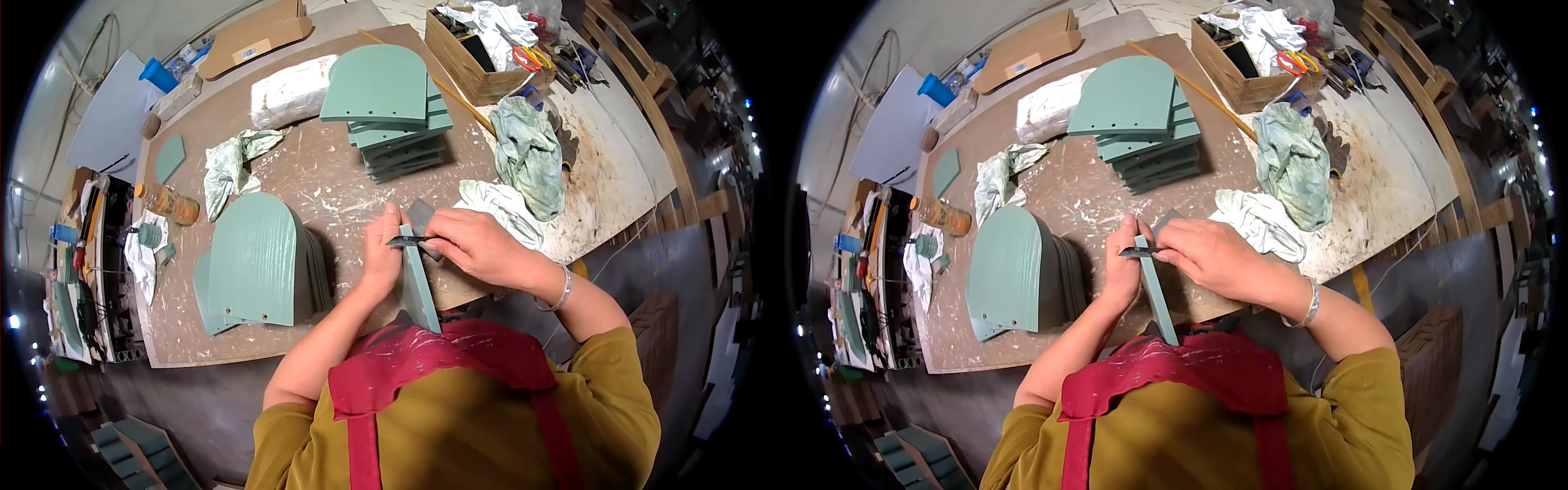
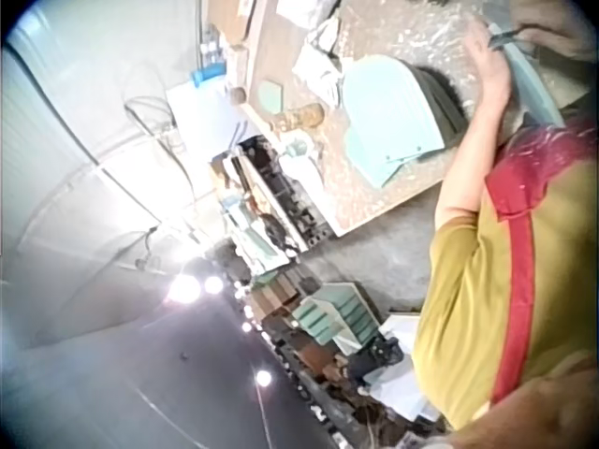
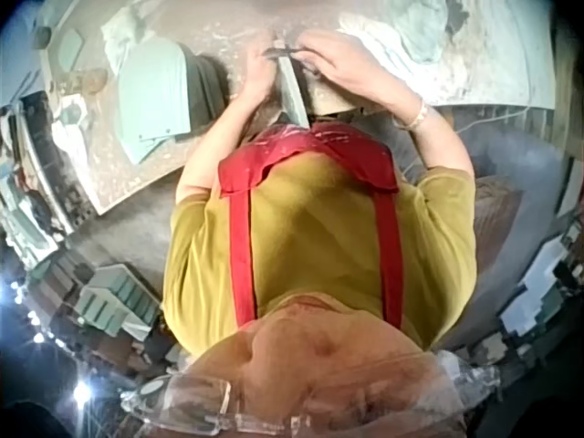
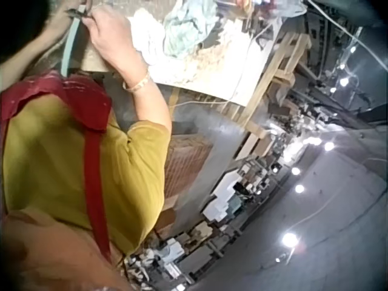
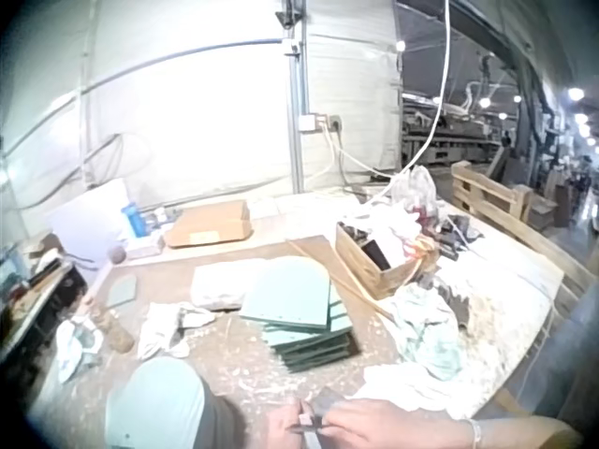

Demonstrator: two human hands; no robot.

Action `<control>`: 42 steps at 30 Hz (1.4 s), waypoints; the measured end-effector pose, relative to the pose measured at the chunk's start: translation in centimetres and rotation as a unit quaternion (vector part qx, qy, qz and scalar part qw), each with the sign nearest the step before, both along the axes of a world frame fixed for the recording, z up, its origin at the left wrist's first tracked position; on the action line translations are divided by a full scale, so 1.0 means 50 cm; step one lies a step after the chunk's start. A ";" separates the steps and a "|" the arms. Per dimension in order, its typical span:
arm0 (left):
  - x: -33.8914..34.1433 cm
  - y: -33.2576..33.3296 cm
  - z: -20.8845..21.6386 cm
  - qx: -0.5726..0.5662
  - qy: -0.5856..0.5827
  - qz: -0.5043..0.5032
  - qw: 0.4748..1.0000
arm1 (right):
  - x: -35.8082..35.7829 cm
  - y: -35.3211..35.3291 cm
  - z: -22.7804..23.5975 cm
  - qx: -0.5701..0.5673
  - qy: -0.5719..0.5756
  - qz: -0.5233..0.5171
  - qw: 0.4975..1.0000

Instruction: The person sands the edges and surfaces of several green arched wooden panels using a sanding block by hand, picking each panel up from a stack, wiping it, and placing it onto another stack.

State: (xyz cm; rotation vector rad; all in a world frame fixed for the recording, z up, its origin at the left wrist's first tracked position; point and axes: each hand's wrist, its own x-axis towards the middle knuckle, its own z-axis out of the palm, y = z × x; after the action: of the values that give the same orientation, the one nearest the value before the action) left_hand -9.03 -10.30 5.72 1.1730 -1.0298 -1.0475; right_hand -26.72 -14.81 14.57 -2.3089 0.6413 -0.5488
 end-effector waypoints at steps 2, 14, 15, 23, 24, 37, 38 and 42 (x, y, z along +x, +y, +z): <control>-0.005 -0.005 0.001 -0.001 -0.011 0.005 1.000 | 0.004 -0.007 0.005 -0.063 -0.005 0.004 0.998; -0.004 -0.009 -0.002 0.025 -0.005 0.000 1.000 | 0.004 0.003 0.017 -0.268 0.018 0.034 0.963; -0.006 -0.010 0.001 0.024 0.000 -0.002 1.000 | 0.010 -0.018 0.006 -0.275 0.001 0.010 0.961; -0.012 -0.013 -0.014 -0.002 -0.032 0.030 0.999 | 0.013 0.004 0.010 -0.264 -0.020 0.048 0.963; -0.012 -0.015 -0.016 0.000 -0.032 0.028 0.999 | 0.021 -0.016 0.019 -0.272 -0.015 0.027 0.962; -0.005 -0.013 -0.006 0.024 -0.014 0.007 1.000 | 0.017 0.002 0.017 -0.277 0.038 0.096 0.955; -0.004 -0.012 -0.004 0.023 -0.013 0.011 1.000 | 0.010 0.017 0.030 -0.247 0.065 0.127 0.958; -0.016 -0.017 0.010 0.022 -0.017 0.029 0.999 | 0.027 -0.012 0.026 -0.274 0.025 0.050 0.960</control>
State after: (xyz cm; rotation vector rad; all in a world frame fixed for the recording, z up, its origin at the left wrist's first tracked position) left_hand -9.80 -11.16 6.23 1.2536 -0.9973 -1.0122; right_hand -25.39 -15.41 15.88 -2.8617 0.4258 -0.6891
